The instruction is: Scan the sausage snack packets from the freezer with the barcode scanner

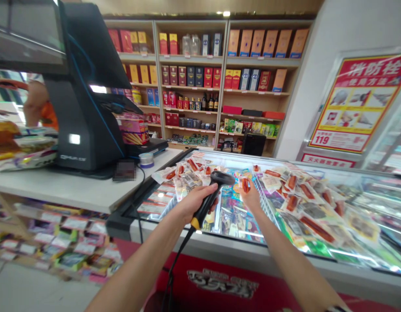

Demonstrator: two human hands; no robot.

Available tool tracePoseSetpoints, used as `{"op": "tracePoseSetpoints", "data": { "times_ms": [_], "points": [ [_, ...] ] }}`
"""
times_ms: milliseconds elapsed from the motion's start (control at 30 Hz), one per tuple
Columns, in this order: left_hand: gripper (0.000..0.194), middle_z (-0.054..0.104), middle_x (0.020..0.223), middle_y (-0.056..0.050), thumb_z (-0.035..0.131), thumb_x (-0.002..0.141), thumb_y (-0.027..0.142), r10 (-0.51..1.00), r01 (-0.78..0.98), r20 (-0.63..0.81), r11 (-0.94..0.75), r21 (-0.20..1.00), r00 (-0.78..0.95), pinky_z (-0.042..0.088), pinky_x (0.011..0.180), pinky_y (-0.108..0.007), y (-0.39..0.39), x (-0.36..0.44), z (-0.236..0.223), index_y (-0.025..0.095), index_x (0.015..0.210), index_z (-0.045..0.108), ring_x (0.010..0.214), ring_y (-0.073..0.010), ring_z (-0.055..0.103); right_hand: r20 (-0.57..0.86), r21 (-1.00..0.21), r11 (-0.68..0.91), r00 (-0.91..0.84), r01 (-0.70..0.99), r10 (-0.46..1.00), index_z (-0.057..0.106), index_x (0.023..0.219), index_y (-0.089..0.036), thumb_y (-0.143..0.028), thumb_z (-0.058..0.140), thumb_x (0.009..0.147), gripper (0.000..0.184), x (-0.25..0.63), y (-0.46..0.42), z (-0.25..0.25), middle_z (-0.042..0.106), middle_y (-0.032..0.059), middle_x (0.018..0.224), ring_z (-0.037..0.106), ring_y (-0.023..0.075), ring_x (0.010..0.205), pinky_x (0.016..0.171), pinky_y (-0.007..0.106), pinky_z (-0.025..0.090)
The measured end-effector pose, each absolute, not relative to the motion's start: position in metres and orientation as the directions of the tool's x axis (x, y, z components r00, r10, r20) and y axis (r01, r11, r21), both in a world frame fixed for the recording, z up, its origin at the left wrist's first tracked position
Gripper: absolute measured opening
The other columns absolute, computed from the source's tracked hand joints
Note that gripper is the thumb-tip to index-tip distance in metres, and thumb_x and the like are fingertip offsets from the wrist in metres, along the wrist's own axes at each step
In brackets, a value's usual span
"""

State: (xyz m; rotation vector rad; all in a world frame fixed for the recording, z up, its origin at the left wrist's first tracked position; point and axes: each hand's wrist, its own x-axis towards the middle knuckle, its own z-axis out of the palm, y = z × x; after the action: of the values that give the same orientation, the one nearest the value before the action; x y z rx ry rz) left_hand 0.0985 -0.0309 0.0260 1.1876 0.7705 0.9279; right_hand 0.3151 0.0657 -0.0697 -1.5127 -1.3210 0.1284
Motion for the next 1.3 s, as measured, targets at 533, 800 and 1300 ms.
{"op": "tracePoseSetpoints", "data": {
  "times_ms": [533, 800, 1300],
  "points": [
    [0.035, 0.054, 0.053, -0.002, 0.055, 0.064, 0.046, 0.922, -0.170, 0.008, 0.062, 0.984, 0.386, 0.035, 0.038, -0.020, -0.022, 0.119, 0.033, 0.012, 0.067, 0.053, 0.040, -0.0077, 0.048, 0.503, -0.797, 0.217, 0.419, 0.564, 0.756, 0.042, 0.117, -0.015, -0.040, 0.050, 0.063, 0.060, 0.316, 0.070, -0.077, 0.061, 0.0052, 0.079, 0.056, 0.0186, 0.067, 0.062, 0.029, 0.041],
    [0.036, 0.053, 0.053, -0.001, 0.055, 0.064, 0.047, 0.923, -0.148, 0.025, 0.034, 0.988, 0.384, 0.034, 0.039, -0.019, -0.009, 0.119, 0.031, 0.011, 0.069, 0.052, 0.040, -0.0075, 0.048, 0.501, -0.794, 0.225, 0.400, 0.564, 0.767, 0.042, 0.116, -0.016, -0.039, 0.049, 0.063, 0.058, 0.316, 0.068, -0.076, 0.059, 0.0016, 0.070, 0.054, 0.0164, 0.061, 0.060, 0.027, 0.041],
    [0.038, 0.053, 0.053, -0.001, 0.055, 0.064, 0.048, 0.921, -0.156, 0.048, 0.014, 0.988, 0.386, 0.033, 0.039, -0.019, -0.006, 0.109, 0.024, 0.011, 0.070, 0.054, 0.040, -0.0070, 0.048, 0.493, -0.794, 0.209, 0.403, 0.571, 0.771, 0.044, 0.115, -0.016, -0.038, 0.049, 0.062, 0.057, 0.313, 0.068, -0.078, 0.058, 0.0008, 0.066, 0.053, 0.0150, 0.056, 0.057, 0.026, 0.040]
  ]
}}
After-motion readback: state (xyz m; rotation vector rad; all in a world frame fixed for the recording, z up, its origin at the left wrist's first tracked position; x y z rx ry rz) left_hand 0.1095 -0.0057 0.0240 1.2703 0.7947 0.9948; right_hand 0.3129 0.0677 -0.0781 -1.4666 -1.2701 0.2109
